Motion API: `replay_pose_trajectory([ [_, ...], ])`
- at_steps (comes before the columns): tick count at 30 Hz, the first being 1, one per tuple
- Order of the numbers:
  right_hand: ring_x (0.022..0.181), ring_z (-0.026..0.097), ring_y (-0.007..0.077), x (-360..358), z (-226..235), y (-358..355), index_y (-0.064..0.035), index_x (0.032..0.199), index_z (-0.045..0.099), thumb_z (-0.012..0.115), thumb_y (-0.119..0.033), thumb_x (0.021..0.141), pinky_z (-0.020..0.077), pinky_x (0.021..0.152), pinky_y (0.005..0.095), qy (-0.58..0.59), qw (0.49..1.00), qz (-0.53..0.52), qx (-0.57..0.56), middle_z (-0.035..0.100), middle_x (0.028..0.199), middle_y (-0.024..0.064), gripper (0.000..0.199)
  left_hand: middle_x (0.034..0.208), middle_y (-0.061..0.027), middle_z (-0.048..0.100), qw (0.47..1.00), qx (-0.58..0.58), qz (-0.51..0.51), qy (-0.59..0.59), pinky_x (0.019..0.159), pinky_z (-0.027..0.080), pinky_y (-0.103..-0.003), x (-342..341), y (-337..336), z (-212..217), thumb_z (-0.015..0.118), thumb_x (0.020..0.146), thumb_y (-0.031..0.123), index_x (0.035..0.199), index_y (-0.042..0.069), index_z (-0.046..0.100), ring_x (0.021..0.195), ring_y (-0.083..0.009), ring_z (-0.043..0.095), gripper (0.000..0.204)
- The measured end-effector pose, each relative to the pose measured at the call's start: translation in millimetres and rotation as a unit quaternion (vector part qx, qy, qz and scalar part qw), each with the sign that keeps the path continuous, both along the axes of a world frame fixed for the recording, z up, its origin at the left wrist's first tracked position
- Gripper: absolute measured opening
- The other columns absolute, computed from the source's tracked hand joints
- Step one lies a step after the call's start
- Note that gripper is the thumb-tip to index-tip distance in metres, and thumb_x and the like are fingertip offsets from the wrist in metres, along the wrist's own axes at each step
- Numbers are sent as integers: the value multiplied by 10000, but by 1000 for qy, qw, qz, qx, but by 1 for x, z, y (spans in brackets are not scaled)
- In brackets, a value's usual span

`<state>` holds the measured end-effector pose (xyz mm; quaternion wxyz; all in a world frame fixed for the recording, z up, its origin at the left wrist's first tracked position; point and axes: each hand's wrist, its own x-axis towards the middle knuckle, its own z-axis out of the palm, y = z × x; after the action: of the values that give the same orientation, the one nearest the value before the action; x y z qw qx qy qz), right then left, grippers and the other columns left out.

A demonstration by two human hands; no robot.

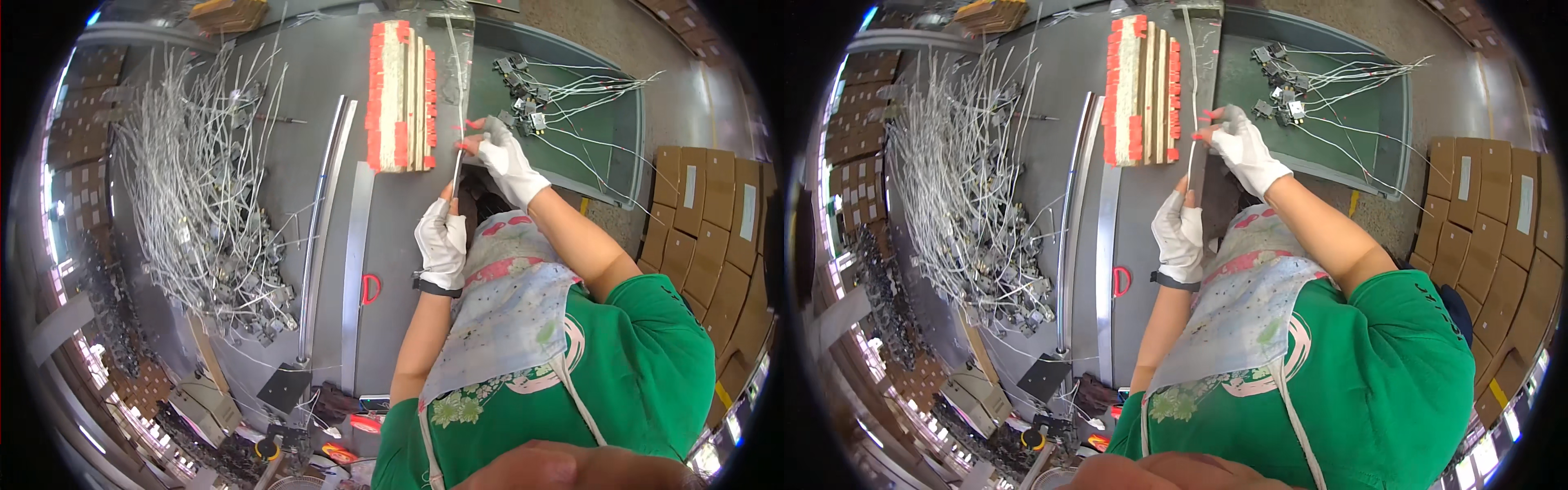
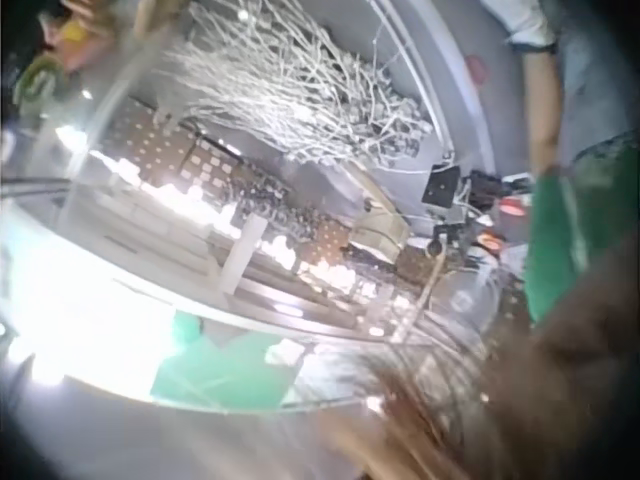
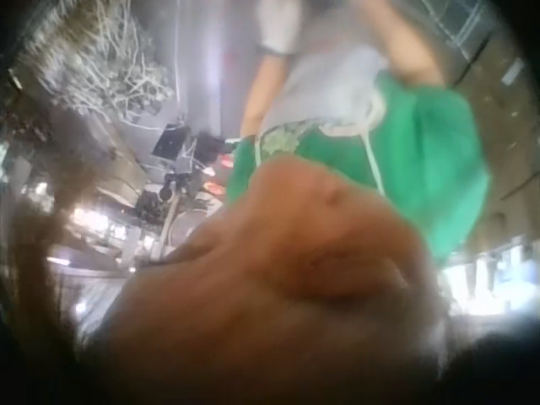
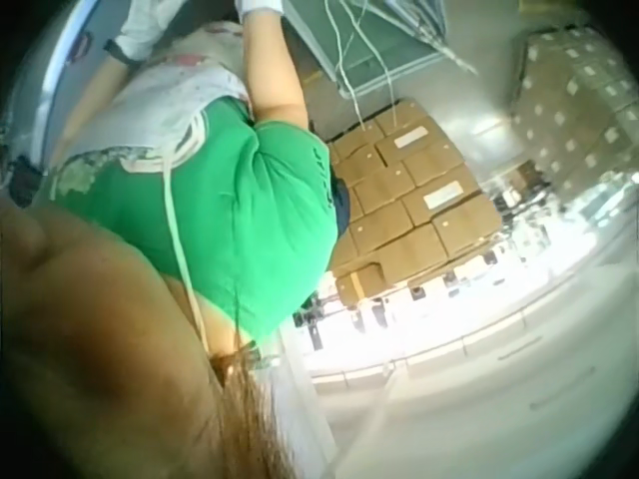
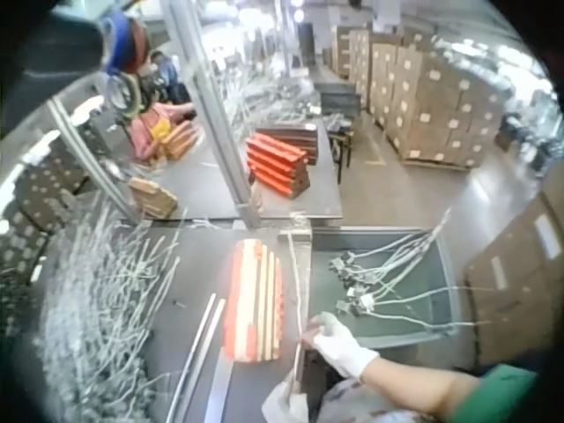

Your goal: The person picks up a wire from a pile, slides a red plastic piece onto it, and places the finished wire into a bin, repeating the process for several wires.

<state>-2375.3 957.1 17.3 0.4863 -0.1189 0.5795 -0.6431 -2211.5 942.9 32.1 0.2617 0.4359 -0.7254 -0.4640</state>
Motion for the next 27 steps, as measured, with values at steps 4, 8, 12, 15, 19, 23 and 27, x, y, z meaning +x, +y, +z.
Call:
replay_pose_trajectory([
  [4,834,557,153,23,26,14,-19,1053,405,636,-96,772,421,738,243,148,988,-52,2,580,861,93,372,956,-101,642,996,72,30,50,793,427,-244,23,7,16,547,843,76,1108,-10,578,883,-130,578,281],
  [8,809,524,123,44,51,18,-38,1072,405,635,-93,787,412,728,249,103,994,6,-41,575,848,89,370,999,-91,633,994,61,10,89,824,414,-252,45,21,22,539,856,97,1115,-12,576,927,-139,570,283],
  [12,783,538,131,57,71,29,-47,1096,393,604,-100,813,408,726,252,24,992,30,-118,599,877,113,357,783,22,571,968,215,-14,128,630,384,-187,68,21,48,578,841,128,1125,8,580,672,-39,469,309],
  [15,796,541,130,68,81,38,-67,1081,365,579,-63,821,402,746,252,46,983,56,-172,613,877,115,337,650,62,448,951,278,-46,126,538,291,-175,84,2,71,559,855,190,1099,12,592,595,-26,380,304],
  [19,780,541,123,82,77,33,-92,1054,325,530,23,824,396,714,239,184,952,50,-242,610,832,97,329,680,-2,536,970,203,-98,95,593,371,-220,85,-4,57,510,876,223,982,12,616,654,-80,477,258],
  [23,719,531,126,57,69,28,-100,987,400,554,-37,841,422,699,251,154,966,-54,-200,600,814,67,222,921,-92,620,991,-97,-78,48,831,400,-295,65,-6,47,543,817,110,1062,10,559,878,-199,572,265],
  [27,699,484,78,-27,50,42,-75,915,585,604,-223,829,391,690,212,275,949,-152,-14,573,797,1,172,1002,-134,602,987,-151,27,40,874,398,-330,77,-12,35,594,734,30,1082,27,551,955,-279,564,351],
])
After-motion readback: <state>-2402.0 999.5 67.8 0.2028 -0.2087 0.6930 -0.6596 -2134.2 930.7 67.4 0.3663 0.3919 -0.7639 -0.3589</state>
